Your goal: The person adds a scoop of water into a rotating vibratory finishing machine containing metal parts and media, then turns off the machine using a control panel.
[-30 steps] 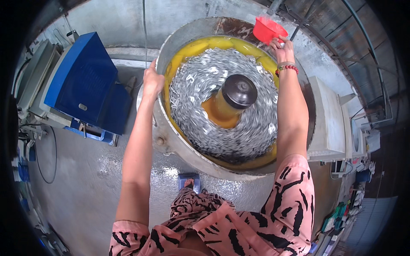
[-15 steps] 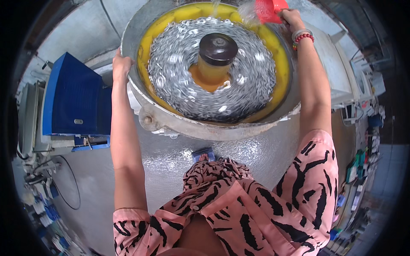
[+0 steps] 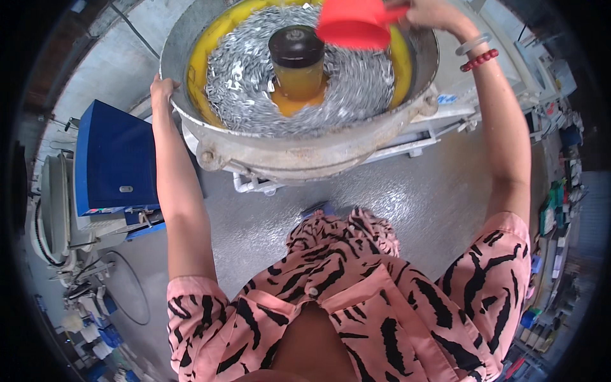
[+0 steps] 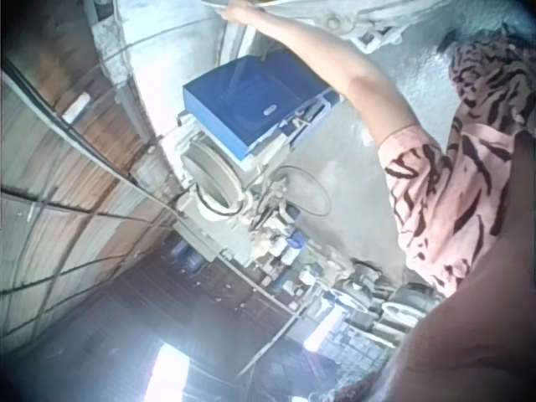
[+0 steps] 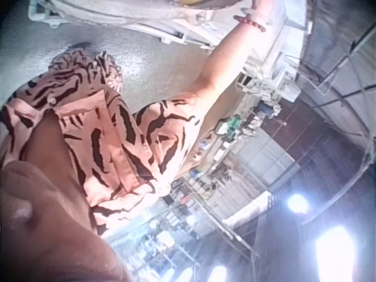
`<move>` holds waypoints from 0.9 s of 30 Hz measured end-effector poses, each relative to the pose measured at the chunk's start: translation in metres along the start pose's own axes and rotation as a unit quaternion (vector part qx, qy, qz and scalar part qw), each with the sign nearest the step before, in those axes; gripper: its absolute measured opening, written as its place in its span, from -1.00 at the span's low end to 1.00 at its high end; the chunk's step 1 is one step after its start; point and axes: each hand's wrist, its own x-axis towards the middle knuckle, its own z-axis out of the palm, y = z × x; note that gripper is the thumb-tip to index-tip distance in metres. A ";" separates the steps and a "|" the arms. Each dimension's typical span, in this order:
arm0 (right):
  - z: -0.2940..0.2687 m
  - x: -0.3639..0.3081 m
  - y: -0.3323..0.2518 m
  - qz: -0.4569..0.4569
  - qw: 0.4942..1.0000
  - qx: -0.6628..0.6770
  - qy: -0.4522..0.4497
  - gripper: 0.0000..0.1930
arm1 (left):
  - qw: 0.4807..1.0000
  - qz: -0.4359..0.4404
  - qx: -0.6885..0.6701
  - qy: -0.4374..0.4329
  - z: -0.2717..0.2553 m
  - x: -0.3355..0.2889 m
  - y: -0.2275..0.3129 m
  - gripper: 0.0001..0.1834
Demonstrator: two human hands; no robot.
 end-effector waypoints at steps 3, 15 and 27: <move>-0.003 -0.028 -0.017 -0.025 0.984 -0.055 0.167 -0.73 | 0.997 0.009 0.059 0.042 0.004 0.009 0.001 -0.43; 0.058 -0.224 0.177 0.189 0.672 0.229 0.679 -0.57 | 0.875 -0.112 -0.397 0.253 -0.079 -0.138 -0.341 -0.55; 0.605 -0.661 0.242 0.312 0.194 0.645 0.670 -0.80 | 0.850 -0.380 -0.167 -0.324 0.357 -0.343 -0.423 -0.68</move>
